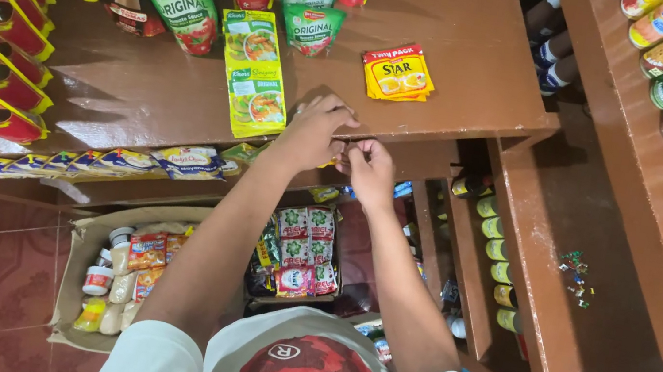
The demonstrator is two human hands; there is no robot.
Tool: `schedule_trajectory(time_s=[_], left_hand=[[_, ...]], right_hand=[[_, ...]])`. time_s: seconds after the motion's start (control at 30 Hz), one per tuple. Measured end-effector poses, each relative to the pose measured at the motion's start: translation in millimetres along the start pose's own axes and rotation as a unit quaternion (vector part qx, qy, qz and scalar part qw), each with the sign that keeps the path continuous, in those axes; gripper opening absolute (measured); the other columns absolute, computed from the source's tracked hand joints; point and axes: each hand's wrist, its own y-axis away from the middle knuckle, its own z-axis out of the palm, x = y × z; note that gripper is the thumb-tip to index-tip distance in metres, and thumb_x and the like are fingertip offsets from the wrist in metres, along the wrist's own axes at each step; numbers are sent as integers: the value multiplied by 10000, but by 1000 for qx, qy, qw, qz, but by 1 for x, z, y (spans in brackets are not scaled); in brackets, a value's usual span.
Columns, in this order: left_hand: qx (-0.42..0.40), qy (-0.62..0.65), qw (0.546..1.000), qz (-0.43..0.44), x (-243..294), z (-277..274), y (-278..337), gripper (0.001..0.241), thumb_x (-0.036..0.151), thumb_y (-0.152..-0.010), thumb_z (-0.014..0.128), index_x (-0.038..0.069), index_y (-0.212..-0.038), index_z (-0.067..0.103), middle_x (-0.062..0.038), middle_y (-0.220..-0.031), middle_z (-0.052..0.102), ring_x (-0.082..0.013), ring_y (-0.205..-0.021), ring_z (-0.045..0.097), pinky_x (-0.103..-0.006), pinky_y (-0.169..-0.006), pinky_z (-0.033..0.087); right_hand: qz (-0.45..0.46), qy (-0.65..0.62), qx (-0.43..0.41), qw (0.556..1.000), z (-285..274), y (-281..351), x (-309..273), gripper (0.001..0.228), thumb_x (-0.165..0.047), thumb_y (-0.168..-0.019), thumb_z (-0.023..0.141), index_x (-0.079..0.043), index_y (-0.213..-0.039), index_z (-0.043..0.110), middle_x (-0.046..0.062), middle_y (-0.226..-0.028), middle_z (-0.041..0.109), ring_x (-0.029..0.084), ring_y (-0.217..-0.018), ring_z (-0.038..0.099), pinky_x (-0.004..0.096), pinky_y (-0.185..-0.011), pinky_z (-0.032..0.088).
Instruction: Organizing and stocking small product packets and food items on wooden shelves in a grocery store or pantry setting.
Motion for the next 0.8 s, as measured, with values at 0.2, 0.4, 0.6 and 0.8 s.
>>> schedule_trajectory(time_s=[0.2,0.4,0.6,0.8], left_hand=[[-8,3,1000,-2,3,-3,0,446,57,-710,816,130,-1137,709,-55,-1229,599,-307,-1223,540,-519,-1000,416],[-10,11,1000,-8,4,-4,1,439,56,-720,814,126,-1142,713,-55,-1225,604,-308,-1222,539,-519,-999,411],[-13,6,1000,-6,1,-3,-1,437,53,-723,806,122,-1146,716,-56,-1234,611,-309,-1226,542,-518,-992,415],[-6,13,1000,3,1,-1,1,425,31,-727,765,107,-1142,715,-72,-1254,612,-323,-1230,548,-521,-999,431]], right_hand=[[-10,23,17,1000,4,3,-7,116,-30,-1003,549,24,-916,603,94,-873,716,138,-778,730,295,-686,642],[-5,8,23,1000,5,5,-3,113,-27,-1005,538,25,-924,598,96,-869,706,158,-752,725,301,-707,638],[-14,8,33,999,8,6,-3,119,-16,-1001,537,45,-932,612,98,-887,711,147,-755,718,296,-714,632],[-4,16,62,998,17,7,-8,116,-20,-999,545,34,-923,614,84,-848,693,137,-701,699,284,-655,610]])
